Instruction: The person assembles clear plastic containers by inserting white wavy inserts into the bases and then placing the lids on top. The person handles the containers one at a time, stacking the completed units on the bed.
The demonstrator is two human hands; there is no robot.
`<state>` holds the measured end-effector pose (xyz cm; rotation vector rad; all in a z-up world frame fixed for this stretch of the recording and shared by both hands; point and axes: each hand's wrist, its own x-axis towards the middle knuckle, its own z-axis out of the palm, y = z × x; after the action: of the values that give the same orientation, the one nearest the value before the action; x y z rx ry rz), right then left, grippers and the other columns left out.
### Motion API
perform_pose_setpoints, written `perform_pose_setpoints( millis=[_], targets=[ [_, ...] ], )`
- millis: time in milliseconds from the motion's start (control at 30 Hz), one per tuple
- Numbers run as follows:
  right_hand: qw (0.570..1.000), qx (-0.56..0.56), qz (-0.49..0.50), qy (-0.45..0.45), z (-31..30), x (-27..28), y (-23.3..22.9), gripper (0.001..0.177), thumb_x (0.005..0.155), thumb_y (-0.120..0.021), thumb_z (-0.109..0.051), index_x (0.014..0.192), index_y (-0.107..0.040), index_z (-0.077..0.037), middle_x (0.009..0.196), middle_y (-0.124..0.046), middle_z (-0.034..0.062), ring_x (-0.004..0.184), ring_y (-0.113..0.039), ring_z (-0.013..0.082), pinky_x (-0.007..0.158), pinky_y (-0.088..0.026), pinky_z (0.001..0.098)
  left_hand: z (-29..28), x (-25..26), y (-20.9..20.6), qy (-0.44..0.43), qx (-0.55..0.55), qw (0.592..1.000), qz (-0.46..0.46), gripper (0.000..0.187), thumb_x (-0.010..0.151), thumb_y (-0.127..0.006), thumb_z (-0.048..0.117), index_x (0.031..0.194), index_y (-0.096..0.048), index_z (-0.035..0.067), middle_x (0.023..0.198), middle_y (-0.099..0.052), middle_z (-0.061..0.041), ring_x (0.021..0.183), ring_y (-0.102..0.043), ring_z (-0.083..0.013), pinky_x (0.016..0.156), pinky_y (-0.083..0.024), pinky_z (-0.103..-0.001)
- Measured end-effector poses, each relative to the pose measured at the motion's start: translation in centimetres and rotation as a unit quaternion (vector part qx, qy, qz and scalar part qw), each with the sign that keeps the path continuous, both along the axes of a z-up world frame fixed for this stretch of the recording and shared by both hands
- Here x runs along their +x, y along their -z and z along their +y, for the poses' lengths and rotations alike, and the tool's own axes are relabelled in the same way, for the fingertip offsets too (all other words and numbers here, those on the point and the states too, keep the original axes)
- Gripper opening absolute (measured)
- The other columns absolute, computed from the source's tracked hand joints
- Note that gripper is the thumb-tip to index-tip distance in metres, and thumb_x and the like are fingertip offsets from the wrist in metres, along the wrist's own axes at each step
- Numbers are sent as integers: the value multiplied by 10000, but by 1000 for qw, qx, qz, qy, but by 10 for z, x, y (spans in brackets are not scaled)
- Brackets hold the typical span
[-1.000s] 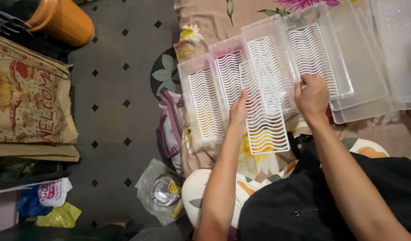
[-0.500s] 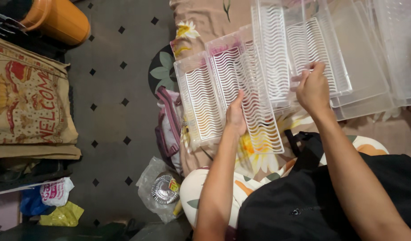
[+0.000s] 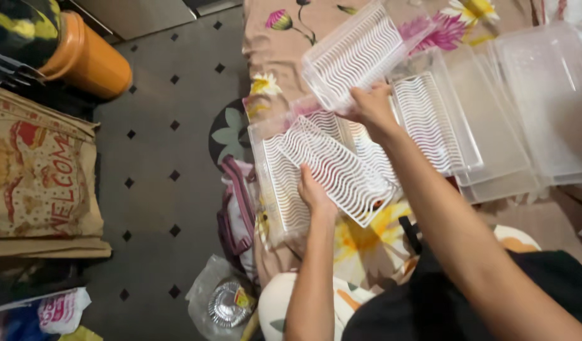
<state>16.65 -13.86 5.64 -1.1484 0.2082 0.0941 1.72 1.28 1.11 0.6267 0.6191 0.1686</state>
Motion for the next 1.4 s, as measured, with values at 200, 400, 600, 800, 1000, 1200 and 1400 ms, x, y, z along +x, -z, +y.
perform_pose_setpoints(
  millis=[200, 400, 600, 800, 1000, 1200, 1400],
  targets=[
    [986, 107, 92, 91, 62, 102, 45, 603, 929, -709, -163, 1224, -197, -49, 1080, -568, 203, 810, -709, 322, 699, -648, 463, 1, 0, -5, -9, 0, 999, 40, 452, 1036, -493, 315, 1248, -608, -67, 1130, -725, -173, 952, -741, -309, 831, -627, -445],
    [971, 58, 158, 171, 85, 138, 93, 785, 838, -760, -62, 1352, -168, -44, 1116, -543, 229, 792, -690, 329, 600, -645, 447, 4, 4, -5, -7, 2, 998, 60, 433, 1039, -491, 310, 1241, -624, -49, 1046, -742, -155, 862, -742, -289, 778, -621, -436],
    [993, -77, -20, 89, 41, 57, 84, 588, 881, -708, -20, 1383, -402, -19, 1127, -634, 152, 882, -716, 221, 710, -642, 335, 10, 4, 24, 35, 69, 996, 34, 383, 1050, -479, 292, 1207, -640, -19, 1054, -747, -119, 884, -751, -231, 772, -628, -360],
    [805, -508, -224, 210, -115, -81, 33, 278, 909, -678, 20, 1187, -662, 24, 1179, -688, 178, 1155, -650, 348, 1063, -482, 432, 9, -1, 41, 92, 186, 978, -6, 308, 1118, -510, 288, 1164, -652, 18, 841, -648, -29, 621, -582, -105, 491, -454, -270],
    [622, -717, 1, 314, -254, -190, 41, 590, 861, -796, -122, 1414, -608, -35, 1492, -429, 335, 1391, -283, 558, 1109, -169, 632, 13, -8, 17, 131, 200, 971, 1, 256, 1075, -485, 264, 1116, -634, 60, 859, -683, -28, 663, -655, -119, 547, -536, -293],
    [672, -601, 159, 403, -335, -226, 107, 910, 816, -872, -334, 1509, -411, 33, 1517, -375, 351, 1393, -222, 583, 1127, -107, 648, -11, -37, -4, 228, 228, 947, -5, 291, 1070, -480, 276, 1074, -648, 38, 909, -728, -61, 734, -720, -151, 653, -610, -304],
    [733, -505, 237, 389, -364, -240, 133, 745, 852, -801, -372, 1453, -500, -50, 1496, -570, 175, 1456, -414, 391, 1250, -201, 531, -78, -54, 6, 352, 246, 903, 20, 258, 1054, -519, 275, 1090, -649, 55, 858, -721, -33, 675, -685, -139, 575, -555, -295]
  ],
)
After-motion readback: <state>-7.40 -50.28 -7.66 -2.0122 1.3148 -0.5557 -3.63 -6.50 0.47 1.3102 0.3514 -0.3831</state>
